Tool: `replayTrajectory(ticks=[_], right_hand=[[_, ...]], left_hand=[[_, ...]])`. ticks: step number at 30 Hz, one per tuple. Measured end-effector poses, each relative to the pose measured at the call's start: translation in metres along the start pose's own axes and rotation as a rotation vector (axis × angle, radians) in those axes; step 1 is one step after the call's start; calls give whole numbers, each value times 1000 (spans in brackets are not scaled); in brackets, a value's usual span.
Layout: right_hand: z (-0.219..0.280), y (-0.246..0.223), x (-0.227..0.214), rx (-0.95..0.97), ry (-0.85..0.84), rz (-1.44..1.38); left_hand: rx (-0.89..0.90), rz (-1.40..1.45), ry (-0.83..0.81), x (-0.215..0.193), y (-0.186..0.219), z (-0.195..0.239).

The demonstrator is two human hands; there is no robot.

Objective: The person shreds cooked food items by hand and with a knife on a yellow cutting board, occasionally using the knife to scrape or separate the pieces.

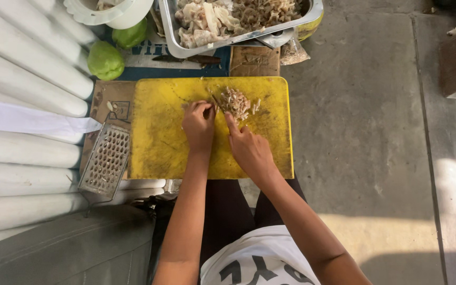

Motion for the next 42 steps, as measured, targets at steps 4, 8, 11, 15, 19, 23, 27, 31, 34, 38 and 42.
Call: replayTrajectory(ticks=[4,8,11,15,19,23,27,31,34,38,42], right_hand=[[1,-1,10,-26,42,56],[-6,7,8,-13,-22,42],[-7,11,4,-7,-42,23],[-4,6,-1,-48,47,0],[-6,6,2,-34,12,9],[-6,6,2,-38,28,5],[-14,9,7,-20,-51,-28],[-13,12,19,-17,-77,2],[-6,6,19,-87,50,93],[18,2,21,-134,123,324],[32,-4,2,-141,172,298]], left_hand=[[-17,-18,-1,2,-4,2],[-12,-50,-31,8,-1,4],[-18,-79,-40,12,-2,5],[-42,-70,-47,12,-9,6],[-37,-51,-33,9,-5,6],[-63,-44,-34,9,-5,2],[-37,-35,-20,9,-3,0],[-72,-20,-44,14,-6,6],[-35,-58,-4,12,-7,0],[6,13,75,7,-6,2],[-23,14,92,6,-3,0]])
Point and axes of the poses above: each hand's wrist, its own z-axis away from the middle knuckle, its own x-axis out of the palm, y = z × x, the point moved 8 cm from there along -z, towards the middle knuckle, and after that the axes turned 13 degrees about x, right-handed, at the moved point
